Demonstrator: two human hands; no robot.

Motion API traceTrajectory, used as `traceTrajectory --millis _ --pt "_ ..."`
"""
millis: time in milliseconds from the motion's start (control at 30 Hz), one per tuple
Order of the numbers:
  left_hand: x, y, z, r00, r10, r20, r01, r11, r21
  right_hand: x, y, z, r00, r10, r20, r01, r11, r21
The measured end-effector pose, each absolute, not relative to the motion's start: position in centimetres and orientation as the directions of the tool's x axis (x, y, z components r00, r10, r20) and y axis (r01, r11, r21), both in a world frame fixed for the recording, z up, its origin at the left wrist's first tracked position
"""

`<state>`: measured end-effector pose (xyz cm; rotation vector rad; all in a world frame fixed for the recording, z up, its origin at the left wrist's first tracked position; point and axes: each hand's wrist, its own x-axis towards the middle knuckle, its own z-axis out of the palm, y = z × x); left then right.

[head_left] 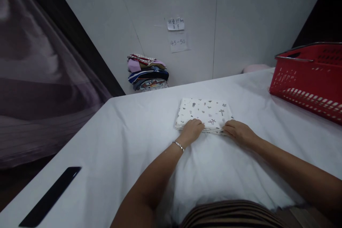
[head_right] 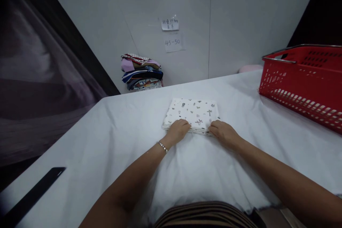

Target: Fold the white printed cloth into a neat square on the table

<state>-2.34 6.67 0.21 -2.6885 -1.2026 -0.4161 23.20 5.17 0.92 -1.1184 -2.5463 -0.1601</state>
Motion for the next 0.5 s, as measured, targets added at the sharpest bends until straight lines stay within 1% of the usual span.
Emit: traceTrajectory --millis 100,233,500 --pt "-2.8 6.6 0.7 0.628 0.711 0.316 0.747 -0.665 0.012 23.0 5.2 1.3 -0.667 0.689 0.284 0.715 0.699 -0.014" --pt "-3.6 6.5 1.2 0.598 0.739 0.311 0.772 -0.635 0.023 22.1 5.6 1.7 -0.667 0.691 0.278 0.720 0.694 0.000" --pt "-3.8 6.5 0.3 0.607 0.728 0.320 0.784 -0.615 -0.088 20.5 6.0 1.4 -0.680 0.675 0.286 0.697 0.716 -0.035"
